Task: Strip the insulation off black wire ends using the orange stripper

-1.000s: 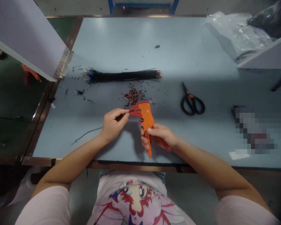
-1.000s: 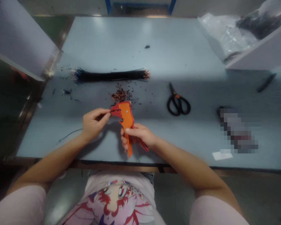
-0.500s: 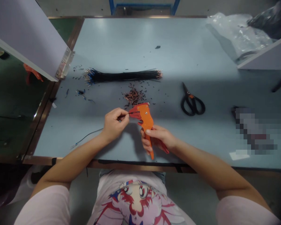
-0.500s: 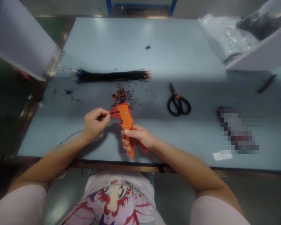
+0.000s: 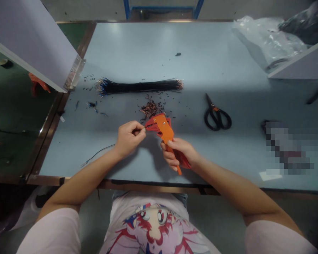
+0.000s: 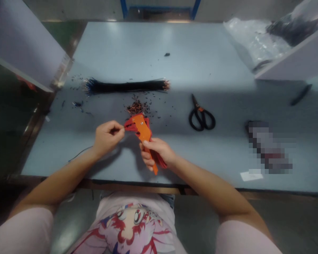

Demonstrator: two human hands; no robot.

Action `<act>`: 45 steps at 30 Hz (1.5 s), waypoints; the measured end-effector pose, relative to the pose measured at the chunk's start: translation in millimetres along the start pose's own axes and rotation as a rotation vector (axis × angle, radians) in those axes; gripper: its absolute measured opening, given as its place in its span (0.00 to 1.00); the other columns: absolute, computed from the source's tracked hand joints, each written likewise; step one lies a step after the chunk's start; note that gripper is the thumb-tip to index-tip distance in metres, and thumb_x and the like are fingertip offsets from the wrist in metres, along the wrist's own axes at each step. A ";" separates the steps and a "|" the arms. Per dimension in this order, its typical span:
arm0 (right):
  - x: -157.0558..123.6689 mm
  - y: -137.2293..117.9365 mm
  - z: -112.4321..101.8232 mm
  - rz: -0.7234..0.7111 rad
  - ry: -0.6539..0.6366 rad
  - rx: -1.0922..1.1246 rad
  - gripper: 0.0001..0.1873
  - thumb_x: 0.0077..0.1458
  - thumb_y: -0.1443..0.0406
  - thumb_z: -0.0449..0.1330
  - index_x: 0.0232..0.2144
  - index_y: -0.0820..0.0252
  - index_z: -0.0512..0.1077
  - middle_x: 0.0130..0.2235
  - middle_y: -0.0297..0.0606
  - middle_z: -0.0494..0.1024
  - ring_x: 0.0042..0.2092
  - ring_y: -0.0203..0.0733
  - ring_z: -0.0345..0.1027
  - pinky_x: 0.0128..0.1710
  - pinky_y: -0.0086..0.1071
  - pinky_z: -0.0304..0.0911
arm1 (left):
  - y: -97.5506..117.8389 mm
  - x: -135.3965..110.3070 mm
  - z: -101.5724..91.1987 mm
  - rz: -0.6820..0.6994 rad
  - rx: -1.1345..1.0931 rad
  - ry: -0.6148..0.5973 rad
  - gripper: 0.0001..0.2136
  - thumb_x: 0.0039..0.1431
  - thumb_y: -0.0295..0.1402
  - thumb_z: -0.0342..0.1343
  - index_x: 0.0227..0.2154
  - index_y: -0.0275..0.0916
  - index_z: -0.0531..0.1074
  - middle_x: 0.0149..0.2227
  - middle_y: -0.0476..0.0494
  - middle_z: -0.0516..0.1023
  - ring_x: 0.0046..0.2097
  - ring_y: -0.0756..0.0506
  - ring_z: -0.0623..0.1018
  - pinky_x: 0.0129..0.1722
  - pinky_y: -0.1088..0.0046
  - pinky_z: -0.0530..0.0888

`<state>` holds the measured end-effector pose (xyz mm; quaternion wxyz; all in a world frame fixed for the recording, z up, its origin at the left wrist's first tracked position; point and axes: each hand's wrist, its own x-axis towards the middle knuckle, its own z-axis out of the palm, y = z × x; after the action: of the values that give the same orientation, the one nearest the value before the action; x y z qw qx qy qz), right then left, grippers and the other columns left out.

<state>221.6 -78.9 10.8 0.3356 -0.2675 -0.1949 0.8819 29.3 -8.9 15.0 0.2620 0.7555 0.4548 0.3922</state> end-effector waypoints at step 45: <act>-1.6 -12.8 -9.0 0.125 -0.014 -0.024 0.15 0.49 0.68 0.59 0.41 0.65 0.65 0.35 0.44 0.77 0.34 0.44 0.74 0.35 0.45 0.72 | -20.8 12.8 -8.6 -0.131 -0.201 0.207 0.02 0.54 0.30 0.55 0.28 0.38 0.69 0.23 0.53 0.69 0.21 0.56 0.69 0.23 0.80 0.67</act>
<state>234.2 -69.6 11.0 0.2750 -0.2771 -0.1907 0.9007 15.7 12.2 8.7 0.3131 0.6498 0.4858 0.4936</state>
